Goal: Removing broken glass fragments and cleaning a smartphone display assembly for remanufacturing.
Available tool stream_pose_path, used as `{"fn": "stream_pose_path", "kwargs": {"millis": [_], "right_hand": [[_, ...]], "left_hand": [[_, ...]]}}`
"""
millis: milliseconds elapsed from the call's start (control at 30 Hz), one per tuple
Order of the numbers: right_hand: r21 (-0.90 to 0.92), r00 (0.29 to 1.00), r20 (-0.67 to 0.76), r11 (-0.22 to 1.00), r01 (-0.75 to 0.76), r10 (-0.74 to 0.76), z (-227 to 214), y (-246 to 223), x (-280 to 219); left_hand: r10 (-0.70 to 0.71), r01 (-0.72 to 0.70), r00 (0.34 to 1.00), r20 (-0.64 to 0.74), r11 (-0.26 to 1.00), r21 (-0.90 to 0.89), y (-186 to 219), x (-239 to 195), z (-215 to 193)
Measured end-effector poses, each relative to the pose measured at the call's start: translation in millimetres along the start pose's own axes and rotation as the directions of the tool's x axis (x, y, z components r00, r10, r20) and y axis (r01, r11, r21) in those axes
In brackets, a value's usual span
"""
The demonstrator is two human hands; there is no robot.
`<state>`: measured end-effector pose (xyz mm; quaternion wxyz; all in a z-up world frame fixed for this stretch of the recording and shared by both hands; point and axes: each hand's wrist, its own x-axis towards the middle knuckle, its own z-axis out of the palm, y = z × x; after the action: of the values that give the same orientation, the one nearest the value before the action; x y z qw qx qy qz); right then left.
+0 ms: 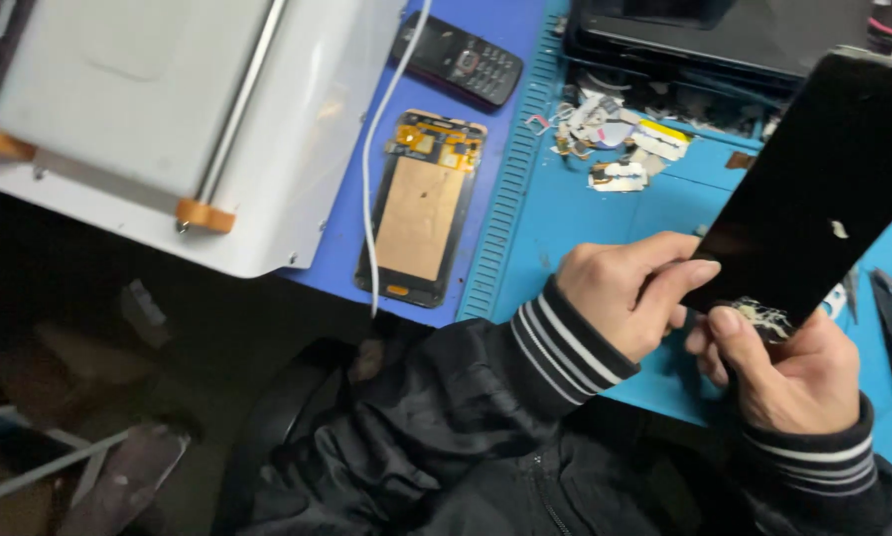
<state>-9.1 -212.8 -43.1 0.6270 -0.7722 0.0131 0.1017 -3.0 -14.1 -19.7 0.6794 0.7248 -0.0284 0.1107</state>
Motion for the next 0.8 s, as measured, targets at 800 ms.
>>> {"fn": "stream_pose_path", "kwargs": {"millis": [800], "right_hand": [[0.028,0.996,0.015,0.996,0.089,-0.090,-3.8,4.7,-2.2]], "left_hand": [[0.159,-0.159,0.987,0.002,0.986,0.048,-7.6,-3.4,4.0]]}}
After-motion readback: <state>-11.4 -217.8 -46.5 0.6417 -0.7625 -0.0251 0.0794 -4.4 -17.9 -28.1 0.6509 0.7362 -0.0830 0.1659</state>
